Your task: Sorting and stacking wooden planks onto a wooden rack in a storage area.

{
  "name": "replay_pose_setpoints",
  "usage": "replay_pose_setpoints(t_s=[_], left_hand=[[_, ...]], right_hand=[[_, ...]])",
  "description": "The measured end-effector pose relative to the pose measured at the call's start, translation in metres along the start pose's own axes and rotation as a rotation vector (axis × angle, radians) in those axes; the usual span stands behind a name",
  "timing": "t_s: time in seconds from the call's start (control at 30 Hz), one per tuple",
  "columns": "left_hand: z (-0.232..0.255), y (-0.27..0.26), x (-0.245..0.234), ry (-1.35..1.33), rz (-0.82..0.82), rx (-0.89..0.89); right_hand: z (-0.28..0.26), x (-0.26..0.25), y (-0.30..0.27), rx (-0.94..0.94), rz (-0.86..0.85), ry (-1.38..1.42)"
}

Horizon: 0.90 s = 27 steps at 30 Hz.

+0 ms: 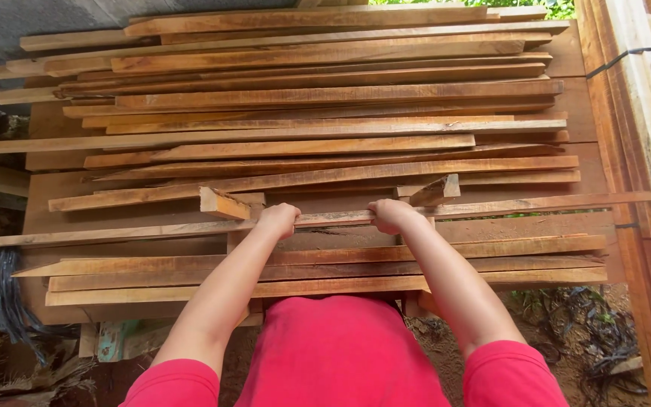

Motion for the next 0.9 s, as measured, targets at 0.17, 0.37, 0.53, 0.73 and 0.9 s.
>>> replay_pose_setpoints(t_s=[0.17, 0.37, 0.53, 0.73, 0.9], left_hand=[[0.000, -0.008, 0.007, -0.019, 0.028, 0.027], [-0.008, 0.014, 0.048, 0.017, 0.155, 0.013], [-0.001, -0.009, 0.032, 0.021, 0.143, 0.060], [0.015, -0.037, 0.004, -0.137, -0.042, -0.017], [0.014, -0.030, 0.013, -0.111, -0.036, -0.036]], right_hand=[[-0.010, 0.002, -0.016, 0.079, -0.047, -0.018], [0.007, 0.036, 0.036, 0.153, -0.028, -0.046], [-0.018, 0.018, -0.006, 0.189, 0.057, 0.011], [-0.049, -0.011, -0.052, 0.154, 0.041, 0.132], [-0.046, 0.000, -0.050, 0.193, 0.120, 0.144]])
Point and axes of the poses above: each hand's wrist, its own y-axis towards the middle knuckle, its own x-axis out of the palm, z = x × y, the point moved 3 cm from there along y, towards the middle knuckle, and after that the axes turned 12 degrees about -z, right-handed, at the moved point
